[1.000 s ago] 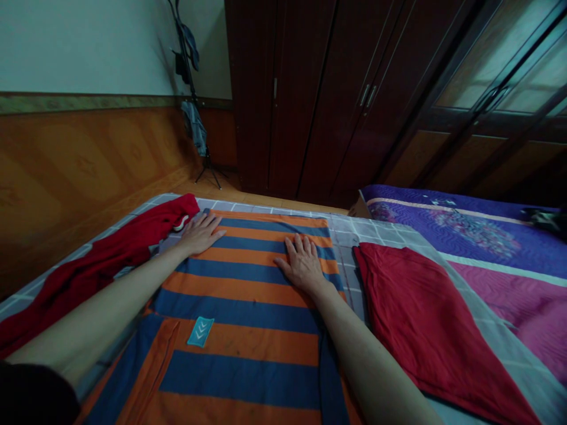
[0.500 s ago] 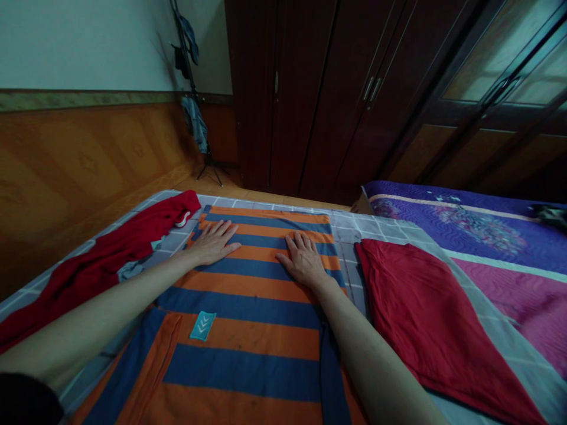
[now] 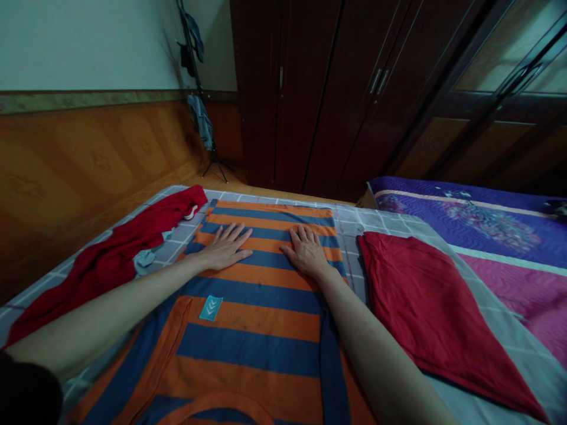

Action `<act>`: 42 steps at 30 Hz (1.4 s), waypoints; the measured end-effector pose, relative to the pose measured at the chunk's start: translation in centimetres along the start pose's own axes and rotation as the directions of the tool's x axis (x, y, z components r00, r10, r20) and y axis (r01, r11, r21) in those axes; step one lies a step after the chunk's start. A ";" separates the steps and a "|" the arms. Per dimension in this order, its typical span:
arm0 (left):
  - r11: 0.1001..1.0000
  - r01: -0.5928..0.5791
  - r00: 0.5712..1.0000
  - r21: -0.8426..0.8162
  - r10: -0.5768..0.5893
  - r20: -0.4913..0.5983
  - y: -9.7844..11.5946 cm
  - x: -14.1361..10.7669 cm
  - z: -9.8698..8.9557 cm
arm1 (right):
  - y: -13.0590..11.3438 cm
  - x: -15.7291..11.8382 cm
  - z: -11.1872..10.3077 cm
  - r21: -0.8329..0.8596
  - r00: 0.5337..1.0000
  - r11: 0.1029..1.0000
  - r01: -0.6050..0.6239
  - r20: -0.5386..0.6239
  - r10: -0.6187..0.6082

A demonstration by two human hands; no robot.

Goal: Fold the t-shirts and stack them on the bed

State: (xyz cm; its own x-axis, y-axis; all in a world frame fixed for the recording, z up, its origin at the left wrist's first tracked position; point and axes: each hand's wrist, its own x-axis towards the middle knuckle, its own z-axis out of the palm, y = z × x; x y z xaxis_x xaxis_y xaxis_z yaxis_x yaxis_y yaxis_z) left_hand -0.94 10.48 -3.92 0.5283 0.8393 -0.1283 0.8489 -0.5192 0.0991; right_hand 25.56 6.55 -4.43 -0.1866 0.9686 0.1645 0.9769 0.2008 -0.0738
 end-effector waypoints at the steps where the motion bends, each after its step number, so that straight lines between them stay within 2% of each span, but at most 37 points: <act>1: 1.000 0.015 1.000 -0.006 -0.015 -0.001 0.4 -0.2 0.0 | 0.0 0.0 0.0 0.000 1.000 1.000 0.001 -0.005 -0.001; 4: 0.997 0.069 0.998 -0.046 -0.069 0.017 1.8 -1.1 0.0 | 0.0 0.0 0.1 -0.006 1.000 1.000 0.004 -0.024 -0.005; 7: 0.998 0.017 0.999 -0.068 -0.014 0.036 3.4 -2.9 0.3 | 0.0 0.0 0.1 -0.015 0.999 1.000 0.011 -0.039 -0.011; 11: 0.999 -0.040 0.999 -0.010 0.040 -0.003 4.6 -6.4 0.8 | 0.0 0.0 -0.1 -0.026 0.999 1.000 0.017 -0.038 -0.018; 15: 0.997 -0.072 0.997 0.034 0.072 0.011 5.2 -10.1 1.1 | -0.2 0.0 -0.5 -0.024 1.000 0.999 0.023 -0.009 -0.023; 18: 0.990 -0.132 0.991 0.040 0.133 -0.011 6.3 -12.8 1.4 | -1.0 -0.2 -1.5 -0.019 0.998 0.998 0.055 0.023 -0.054; 20: 0.988 -0.154 0.988 0.022 0.154 -0.013 7.0 -14.3 1.6 | -2.1 -0.5 -2.8 -0.015 0.990 0.992 0.125 0.067 -0.124; 22: 0.985 -0.170 0.985 -0.020 0.170 0.005 7.6 -15.8 1.7 | -3.6 -1.1 -4.6 0.001 0.961 0.973 0.232 0.156 -0.230; 24: 0.980 -0.184 0.981 -0.076 0.188 0.045 8.0 -17.1 1.6 | -5.4 -1.9 -6.6 0.037 0.907 0.942 0.332 0.262 -0.330; 26: 0.971 -0.201 0.972 -0.133 0.214 0.097 8.1 -18.5 1.5 | -7.3 -3.0 -8.3 0.089 0.856 0.910 0.404 0.315 -0.411; 30: 0.946 -0.253 0.945 -0.204 0.287 0.157 8.2 -21.5 0.5 | -9.8 -6.3 -10.1 0.202 0.797 0.859 0.471 0.320 -0.512; 34: 0.916 -0.323 0.902 -0.239 0.375 0.216 7.6 -24.5 -1.5 | -9.0 -12.3 -10.1 0.269 0.724 0.840 0.472 0.425 -0.543; 36: 0.913 -0.342 0.900 -0.222 0.386 0.200 6.7 -25.9 -2.2 | -7.4 -15.9 -9.9 0.268 0.742 0.829 0.492 0.368 -0.560; 38: 0.925 -0.334 0.925 -0.180 0.359 0.126 5.4 -27.3 -2.2 | -5.4 -19.5 -9.8 0.250 0.744 0.787 0.564 0.259 -0.615; 40: 0.949 -0.288 0.955 -0.126 0.295 0.039 3.9 -28.5 -1.5 | -3.4 -22.5 -9.5 0.192 0.755 0.767 0.612 0.144 -0.639; 42: 0.969 -0.239 0.971 -0.067 0.238 -0.019 2.6 -29.6 -0.3 | -1.7 -24.7 -9.0 0.133 0.792 0.789 0.600 0.046 -0.609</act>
State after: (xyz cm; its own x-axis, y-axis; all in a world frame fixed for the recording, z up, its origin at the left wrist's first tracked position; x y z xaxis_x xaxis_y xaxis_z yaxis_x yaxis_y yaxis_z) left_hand -14.39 -15.66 0.43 0.7149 0.6944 -0.0820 0.6950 -0.6926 0.1931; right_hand 29.42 -19.06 0.49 -0.7479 0.6511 0.1297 0.6449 0.7589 -0.0909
